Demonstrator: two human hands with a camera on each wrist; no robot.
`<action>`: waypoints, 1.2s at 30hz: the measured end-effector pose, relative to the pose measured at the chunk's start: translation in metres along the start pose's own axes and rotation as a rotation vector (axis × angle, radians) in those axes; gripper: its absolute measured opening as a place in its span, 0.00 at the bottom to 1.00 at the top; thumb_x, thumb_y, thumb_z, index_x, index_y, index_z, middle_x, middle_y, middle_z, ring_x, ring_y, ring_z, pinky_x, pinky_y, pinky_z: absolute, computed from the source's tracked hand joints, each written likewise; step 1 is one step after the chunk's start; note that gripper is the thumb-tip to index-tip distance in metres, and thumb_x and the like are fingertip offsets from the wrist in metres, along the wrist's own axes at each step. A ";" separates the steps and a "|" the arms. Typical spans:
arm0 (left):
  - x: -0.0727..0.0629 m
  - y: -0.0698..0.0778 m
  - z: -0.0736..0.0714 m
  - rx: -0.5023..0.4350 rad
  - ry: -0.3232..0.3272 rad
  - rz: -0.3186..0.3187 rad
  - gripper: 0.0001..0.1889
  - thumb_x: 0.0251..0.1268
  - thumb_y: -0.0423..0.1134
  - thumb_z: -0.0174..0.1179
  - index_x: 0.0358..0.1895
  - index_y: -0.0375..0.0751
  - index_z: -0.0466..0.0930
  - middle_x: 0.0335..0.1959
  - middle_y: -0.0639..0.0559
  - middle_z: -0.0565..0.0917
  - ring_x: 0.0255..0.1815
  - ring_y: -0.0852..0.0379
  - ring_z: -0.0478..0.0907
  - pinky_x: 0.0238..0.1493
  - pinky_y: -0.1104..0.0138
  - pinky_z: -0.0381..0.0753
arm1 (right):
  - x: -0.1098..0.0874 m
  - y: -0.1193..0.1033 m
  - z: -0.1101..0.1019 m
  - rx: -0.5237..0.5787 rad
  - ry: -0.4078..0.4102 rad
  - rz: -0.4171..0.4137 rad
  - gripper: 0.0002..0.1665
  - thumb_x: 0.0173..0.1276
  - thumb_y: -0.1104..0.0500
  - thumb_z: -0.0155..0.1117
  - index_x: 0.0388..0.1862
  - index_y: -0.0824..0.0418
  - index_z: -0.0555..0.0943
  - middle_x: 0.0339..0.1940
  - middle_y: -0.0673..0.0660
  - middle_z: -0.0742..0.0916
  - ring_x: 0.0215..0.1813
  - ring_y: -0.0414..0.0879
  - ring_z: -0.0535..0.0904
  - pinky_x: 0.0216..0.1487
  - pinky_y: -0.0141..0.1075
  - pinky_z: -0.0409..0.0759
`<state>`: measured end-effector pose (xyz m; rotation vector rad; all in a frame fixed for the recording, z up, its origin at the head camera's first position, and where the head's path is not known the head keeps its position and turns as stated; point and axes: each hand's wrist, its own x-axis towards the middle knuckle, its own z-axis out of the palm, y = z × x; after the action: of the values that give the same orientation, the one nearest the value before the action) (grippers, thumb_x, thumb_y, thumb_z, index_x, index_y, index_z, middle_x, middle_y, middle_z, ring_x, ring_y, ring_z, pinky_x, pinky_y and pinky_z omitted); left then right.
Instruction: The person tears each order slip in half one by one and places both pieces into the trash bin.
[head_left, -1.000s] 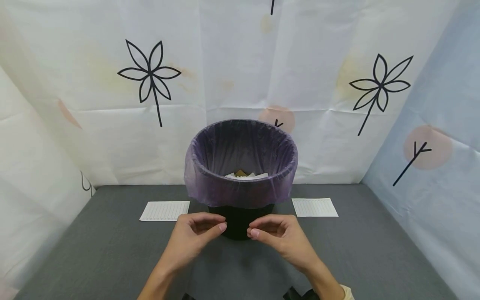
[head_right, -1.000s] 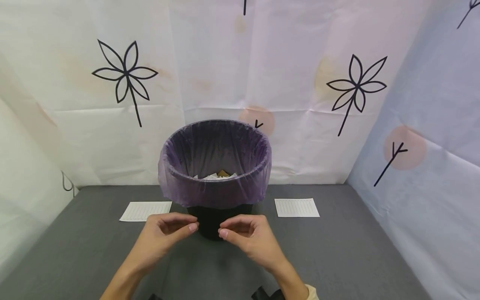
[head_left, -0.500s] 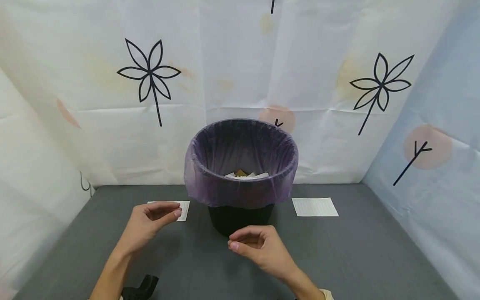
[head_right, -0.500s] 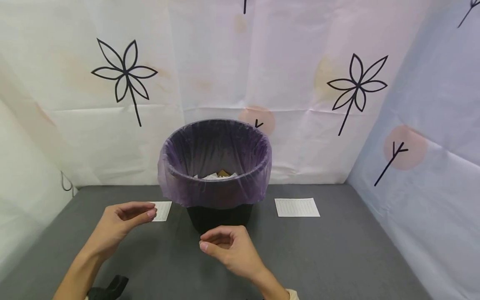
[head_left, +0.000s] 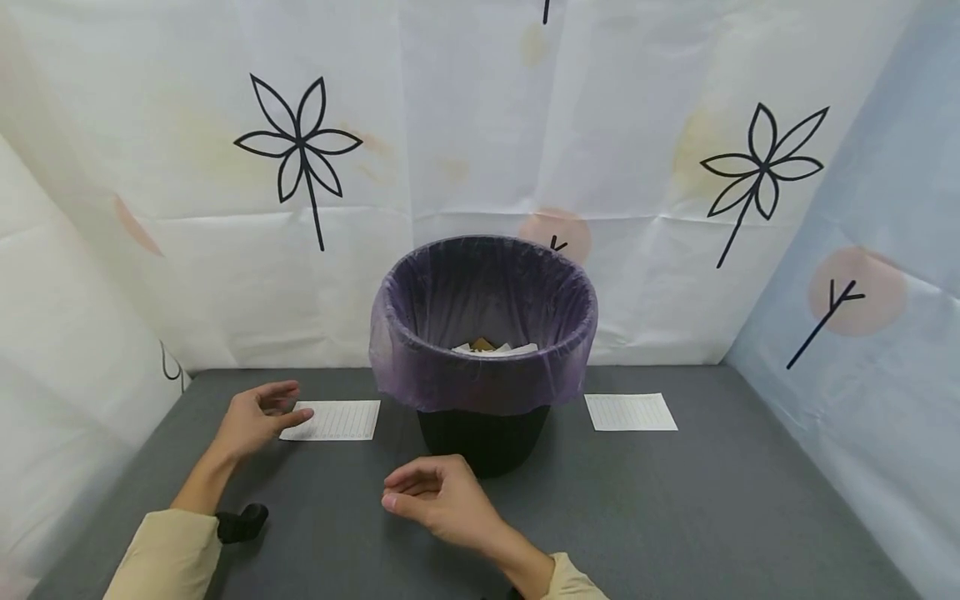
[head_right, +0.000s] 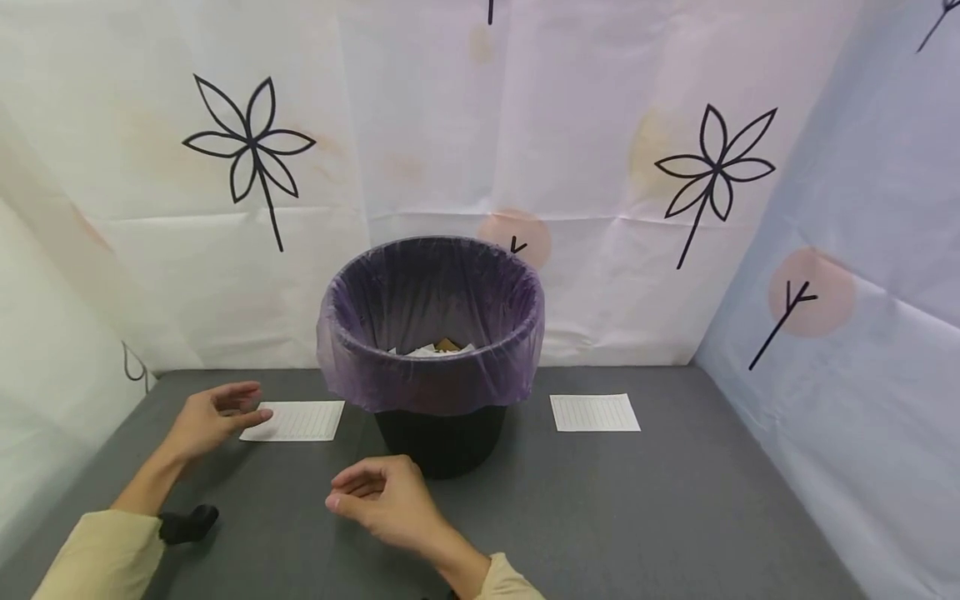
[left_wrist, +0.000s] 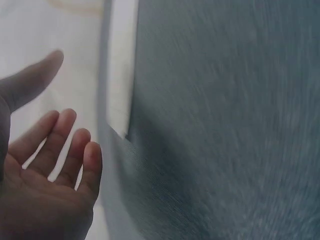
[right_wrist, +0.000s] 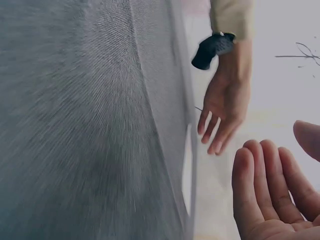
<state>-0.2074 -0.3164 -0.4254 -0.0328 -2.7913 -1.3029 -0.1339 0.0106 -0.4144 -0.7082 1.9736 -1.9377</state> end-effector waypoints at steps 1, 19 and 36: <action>0.003 -0.004 -0.001 0.014 -0.021 -0.010 0.40 0.66 0.49 0.70 0.72 0.27 0.66 0.67 0.28 0.73 0.65 0.31 0.69 0.54 0.44 0.78 | 0.006 0.002 0.005 -0.007 0.012 0.006 0.11 0.65 0.66 0.72 0.44 0.71 0.87 0.37 0.56 0.90 0.36 0.37 0.85 0.41 0.28 0.82; 0.030 -0.028 -0.004 0.154 -0.148 0.051 0.34 0.53 0.36 0.78 0.60 0.19 0.76 0.52 0.26 0.82 0.46 0.40 0.81 0.41 0.58 0.80 | 0.113 0.032 0.052 -0.277 0.308 0.084 0.17 0.60 0.62 0.77 0.46 0.70 0.85 0.36 0.53 0.85 0.38 0.39 0.78 0.42 0.29 0.77; 0.025 -0.026 -0.005 0.014 -0.156 -0.076 0.23 0.53 0.30 0.76 0.49 0.24 0.77 0.36 0.44 0.81 0.34 0.53 0.73 0.32 0.63 0.73 | 0.147 0.050 0.062 -0.709 0.394 0.185 0.35 0.58 0.50 0.78 0.64 0.56 0.80 0.60 0.54 0.83 0.63 0.51 0.71 0.66 0.43 0.64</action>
<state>-0.2336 -0.3373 -0.4401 -0.0293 -2.9594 -1.3528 -0.2315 -0.1212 -0.4481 -0.2674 2.8933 -1.3184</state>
